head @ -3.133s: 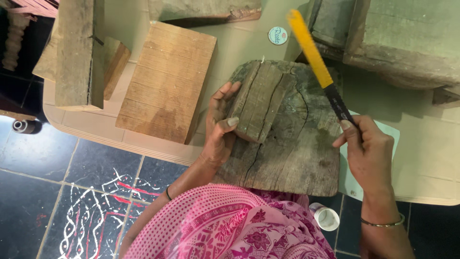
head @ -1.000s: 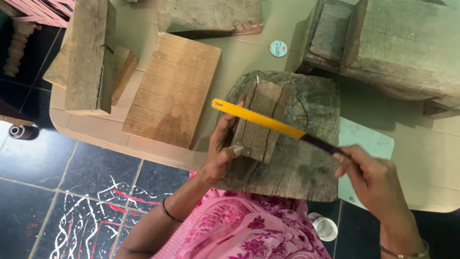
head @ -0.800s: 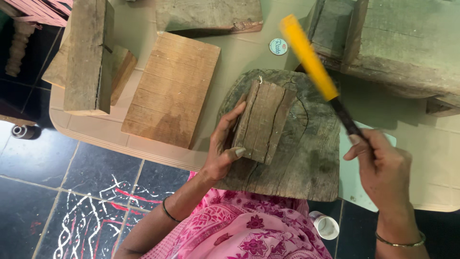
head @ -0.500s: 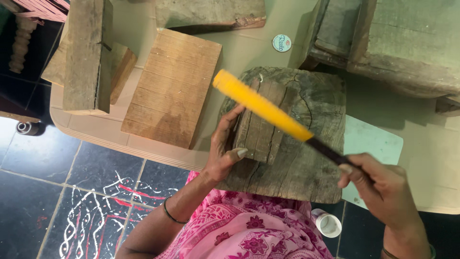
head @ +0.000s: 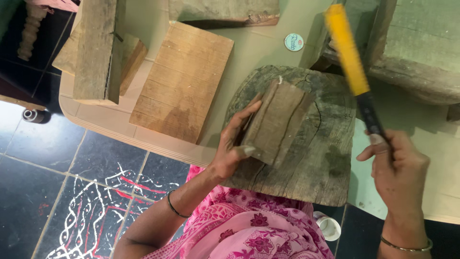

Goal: The person uses a yellow and black hand saw to cut a small rectangular piece of wood placed on a larger wooden block. After sawing, the person wipes the block with a white cloth and then resumes sawing the wood.

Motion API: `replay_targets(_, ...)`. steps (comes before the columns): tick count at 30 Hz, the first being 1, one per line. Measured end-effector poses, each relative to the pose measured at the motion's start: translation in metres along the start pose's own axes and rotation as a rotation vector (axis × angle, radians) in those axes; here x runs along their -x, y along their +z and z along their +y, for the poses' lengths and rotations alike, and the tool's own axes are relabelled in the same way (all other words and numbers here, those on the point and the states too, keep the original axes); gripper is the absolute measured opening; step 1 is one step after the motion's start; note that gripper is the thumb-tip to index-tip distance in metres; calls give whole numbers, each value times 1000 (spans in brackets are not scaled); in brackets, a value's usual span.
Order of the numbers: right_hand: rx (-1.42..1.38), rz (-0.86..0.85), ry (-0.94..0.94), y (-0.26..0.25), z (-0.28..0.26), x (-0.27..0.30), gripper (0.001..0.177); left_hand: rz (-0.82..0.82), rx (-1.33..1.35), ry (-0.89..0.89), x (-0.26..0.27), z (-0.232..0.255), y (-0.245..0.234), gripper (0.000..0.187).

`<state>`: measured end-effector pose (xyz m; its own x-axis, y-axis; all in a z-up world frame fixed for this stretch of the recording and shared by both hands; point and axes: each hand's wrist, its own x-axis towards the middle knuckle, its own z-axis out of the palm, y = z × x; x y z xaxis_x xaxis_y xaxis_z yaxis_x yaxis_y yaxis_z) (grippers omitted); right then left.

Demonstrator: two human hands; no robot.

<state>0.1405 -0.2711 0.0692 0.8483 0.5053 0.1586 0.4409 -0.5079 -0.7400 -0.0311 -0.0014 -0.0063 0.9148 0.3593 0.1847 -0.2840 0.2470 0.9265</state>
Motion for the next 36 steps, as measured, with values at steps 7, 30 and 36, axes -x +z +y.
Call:
replay_targets(7, -407, 63, -1, 1, 1, 15, 26, 343, 800, -300, 0, -26, -17, 88)
replay_targets(30, -353, 27, 119, 18, -16, 13, 24, 438, 794, -384, 11, -32, -25, 93)
replay_targets(36, -458, 7, 90, 0, -5, 29, 22, 260, 859, -409, 13, -31, -34, 97)
